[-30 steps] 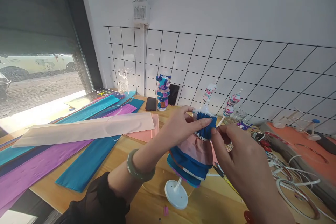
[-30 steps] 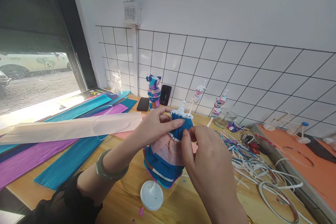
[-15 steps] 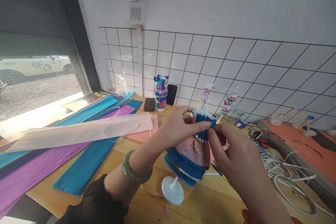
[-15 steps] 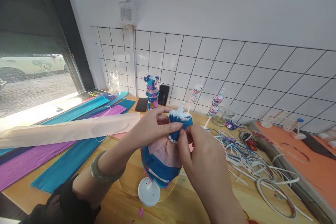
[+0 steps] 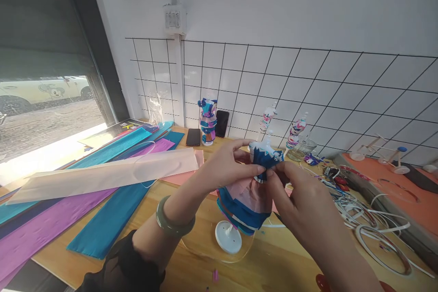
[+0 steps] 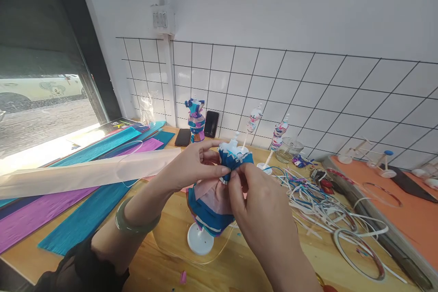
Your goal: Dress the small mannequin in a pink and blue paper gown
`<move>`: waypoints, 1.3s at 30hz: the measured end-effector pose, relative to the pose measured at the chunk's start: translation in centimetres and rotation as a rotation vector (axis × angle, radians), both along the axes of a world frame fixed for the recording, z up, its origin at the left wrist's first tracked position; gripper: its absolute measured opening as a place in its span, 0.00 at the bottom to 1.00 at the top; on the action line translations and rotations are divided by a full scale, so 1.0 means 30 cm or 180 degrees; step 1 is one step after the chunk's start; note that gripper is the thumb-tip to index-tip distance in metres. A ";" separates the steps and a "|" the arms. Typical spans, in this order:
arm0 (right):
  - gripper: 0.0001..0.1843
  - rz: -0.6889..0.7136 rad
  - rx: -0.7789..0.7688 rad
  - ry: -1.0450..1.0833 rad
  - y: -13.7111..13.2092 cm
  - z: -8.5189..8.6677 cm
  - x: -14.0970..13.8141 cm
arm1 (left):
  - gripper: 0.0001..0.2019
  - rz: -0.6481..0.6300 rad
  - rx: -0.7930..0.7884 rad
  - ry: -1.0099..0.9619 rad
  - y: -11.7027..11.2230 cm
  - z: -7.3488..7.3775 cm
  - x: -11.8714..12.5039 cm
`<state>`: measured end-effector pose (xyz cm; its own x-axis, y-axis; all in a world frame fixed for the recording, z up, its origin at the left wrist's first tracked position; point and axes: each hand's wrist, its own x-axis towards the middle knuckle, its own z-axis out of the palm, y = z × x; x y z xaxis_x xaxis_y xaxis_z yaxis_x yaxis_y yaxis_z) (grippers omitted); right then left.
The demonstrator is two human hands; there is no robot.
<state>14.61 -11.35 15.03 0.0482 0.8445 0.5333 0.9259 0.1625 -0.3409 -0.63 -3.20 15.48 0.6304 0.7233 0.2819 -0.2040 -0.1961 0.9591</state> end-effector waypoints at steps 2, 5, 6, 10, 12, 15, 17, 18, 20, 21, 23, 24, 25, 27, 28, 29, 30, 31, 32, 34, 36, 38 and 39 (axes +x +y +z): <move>0.15 0.0037 -0.0021 -0.0021 -0.002 0.005 0.000 | 0.24 -0.0030 0.0052 0.0030 0.005 0.000 -0.006; 0.16 0.0014 0.0042 -0.0090 -0.002 0.007 0.000 | 0.26 -0.0126 0.0093 0.0035 0.014 -0.004 -0.013; 0.15 -0.0007 0.0050 -0.0101 -0.002 0.007 0.000 | 0.26 -0.0163 0.0086 0.0024 0.018 -0.006 -0.014; 0.14 -0.0046 -0.0051 -0.0078 -0.001 0.006 0.002 | 0.27 -0.0203 0.0058 -0.0018 0.034 -0.020 -0.012; 0.14 -0.0052 -0.0123 -0.0037 0.000 0.005 0.003 | 0.27 -0.0190 0.0055 -0.0045 0.040 -0.026 -0.010; 0.14 -0.0086 -0.0159 -0.0059 0.004 0.002 0.005 | 0.28 -0.0134 0.0002 -0.0020 0.047 -0.029 -0.006; 0.14 -0.0107 -0.0135 -0.0138 0.008 -0.003 0.006 | 0.28 -0.0115 -0.0056 0.0017 0.051 -0.029 -0.003; 0.15 -0.0115 -0.0122 -0.0183 0.011 -0.005 0.006 | 0.28 -0.0123 -0.0092 0.0034 0.053 -0.029 -0.003; 0.15 -0.0115 -0.0095 -0.0266 0.016 -0.011 0.007 | 0.28 -0.0176 -0.0186 0.0058 0.059 -0.028 -0.003; 0.15 -0.0107 -0.0078 -0.0294 0.018 -0.013 0.008 | 0.28 -0.0196 -0.0234 0.0077 0.062 -0.028 -0.005; 0.15 -0.0109 -0.0061 -0.0314 0.021 -0.018 0.008 | 0.27 -0.0198 -0.0257 0.0184 0.070 -0.030 -0.009; 0.15 -0.0110 -0.0073 -0.0295 0.021 -0.020 0.009 | 0.27 -0.0138 -0.0211 0.0270 0.074 -0.031 -0.012; 0.15 -0.0105 -0.0098 -0.0260 0.022 -0.022 0.009 | 0.26 -0.0048 -0.0133 0.0367 0.078 -0.032 -0.014; 0.16 -0.0083 -0.0170 -0.0168 0.023 -0.025 0.011 | 0.25 0.0078 0.0064 0.0527 0.084 -0.035 -0.018; 0.16 -0.0057 -0.0194 -0.0118 0.023 -0.026 0.011 | 0.24 0.0097 0.0145 0.0559 0.085 -0.036 -0.019; 0.16 -0.0024 -0.0197 -0.0065 0.022 -0.027 0.013 | 0.24 0.0092 0.0207 0.0561 0.086 -0.037 -0.019; 0.17 0.0011 -0.0190 -0.0015 0.022 -0.029 0.014 | 0.23 0.0075 0.0259 0.0548 0.086 -0.038 -0.017; 0.17 0.0051 -0.0183 0.0039 0.021 -0.029 0.016 | 0.23 0.0079 0.0314 0.0529 0.086 -0.040 -0.015; 0.16 0.0085 -0.0191 0.0100 0.020 -0.030 0.017 | 0.24 0.0113 0.0368 0.0501 0.085 -0.041 -0.012; 0.16 0.0130 -0.0248 0.0280 0.018 -0.028 0.021 | 0.25 0.0168 0.0446 0.0407 0.084 -0.044 -0.004; 0.17 0.0127 -0.0323 0.0512 0.015 -0.022 0.023 | 0.25 0.0110 0.0488 0.0279 0.083 -0.047 0.003; 0.18 0.0125 -0.0361 0.0676 0.014 -0.015 0.025 | 0.22 -0.0010 0.0600 0.0195 0.082 -0.047 0.007; 0.18 0.0133 -0.0375 0.0712 0.015 -0.010 0.026 | 0.20 -0.0038 0.0696 0.0218 0.081 -0.046 0.008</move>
<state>15.40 -10.91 14.72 0.1175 0.9040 0.4111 0.8187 0.1461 -0.5553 -0.40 -0.77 14.12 0.6615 0.6420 0.3875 -0.1434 -0.3989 0.9057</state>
